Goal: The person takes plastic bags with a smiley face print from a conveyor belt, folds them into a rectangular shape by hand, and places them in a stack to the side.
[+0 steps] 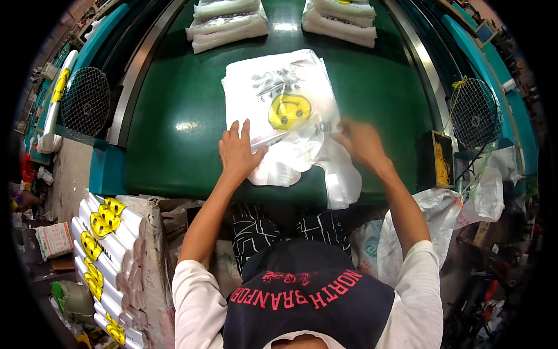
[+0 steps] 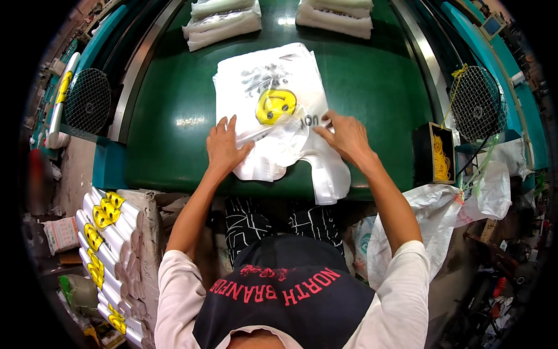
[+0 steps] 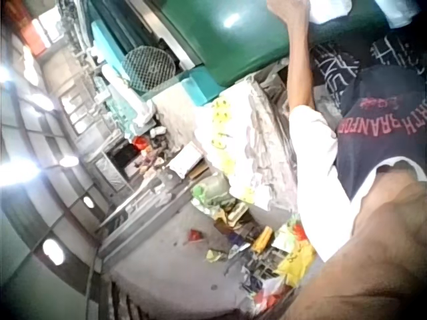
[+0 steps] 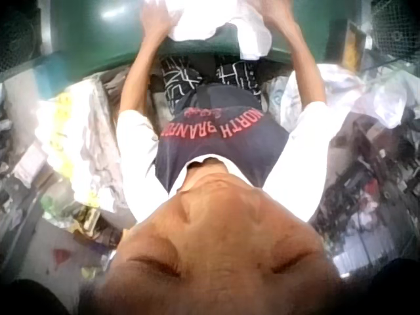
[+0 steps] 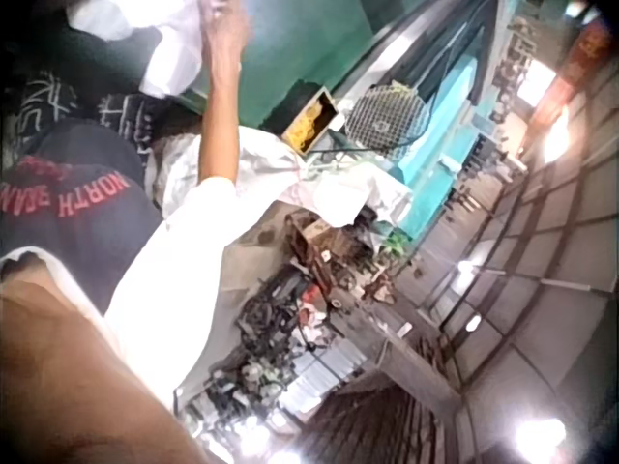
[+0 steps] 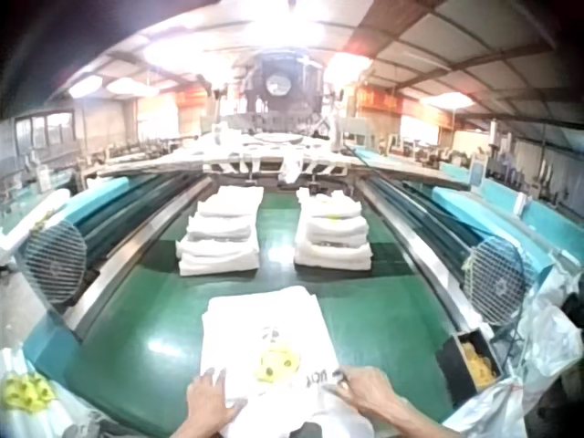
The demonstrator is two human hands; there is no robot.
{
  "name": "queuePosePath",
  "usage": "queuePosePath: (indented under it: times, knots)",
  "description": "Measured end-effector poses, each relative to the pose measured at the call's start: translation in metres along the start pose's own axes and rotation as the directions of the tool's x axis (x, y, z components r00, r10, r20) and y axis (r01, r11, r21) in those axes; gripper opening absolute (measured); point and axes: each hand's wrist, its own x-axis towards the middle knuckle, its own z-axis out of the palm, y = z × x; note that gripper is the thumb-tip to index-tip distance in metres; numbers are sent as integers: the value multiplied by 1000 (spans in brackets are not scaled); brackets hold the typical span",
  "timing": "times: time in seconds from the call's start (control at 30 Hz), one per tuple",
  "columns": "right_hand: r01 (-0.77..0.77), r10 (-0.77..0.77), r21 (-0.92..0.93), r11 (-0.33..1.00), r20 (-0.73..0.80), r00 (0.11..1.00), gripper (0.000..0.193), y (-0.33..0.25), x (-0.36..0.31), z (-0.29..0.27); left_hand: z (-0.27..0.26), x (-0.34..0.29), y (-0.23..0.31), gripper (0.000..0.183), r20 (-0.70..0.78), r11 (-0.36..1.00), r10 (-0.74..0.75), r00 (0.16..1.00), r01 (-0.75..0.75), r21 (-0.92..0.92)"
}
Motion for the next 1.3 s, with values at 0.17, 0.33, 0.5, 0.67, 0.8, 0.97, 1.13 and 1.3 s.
queuePosePath:
  times: [0.17, 0.33, 0.5, 0.67, 0.8, 0.97, 1.13, 1.3]
  knots:
    - [106, -89, 85, 991, -176, 980, 68, 31, 36, 49, 13, 40, -13, 70, 134, 996, 44, 990, -54, 71]
    - [76, -75, 32, 997, -38, 996, 59, 15, 36, 56, 20, 69, -36, 43, -50, 982, 114, 992, -105, 160]
    - [207, -207, 33, 978, -4, 978, 59, 21, 27, 60, 8, 40, -6, 45, -55, 942, 334, 941, -335, -24]
    - [231, -231, -17, 973, 18, 973, 62, 5, 5, 66, -15, -3, 6, 41, 139, 951, 306, 942, -309, -3]
    - [219, -213, -66, 973, 91, 973, 67, -3, -11, 64, -19, -20, -16, 40, 112, 956, 276, 954, -262, -129]
    - [354, -334, -32, 935, 262, 906, 90, 18, -50, 36, -41, -44, -33, 51, 148, 907, 398, 905, -364, -211]
    - [318, -230, -364, 876, 263, 937, 115, 49, -99, 48, -55, -71, -53, 58, 285, 920, 389, 876, -352, -171]
    - [384, -384, -137, 913, 28, 923, 93, 48, -97, 66, -54, -78, -49, 36, 235, 905, 421, 876, -386, -181]
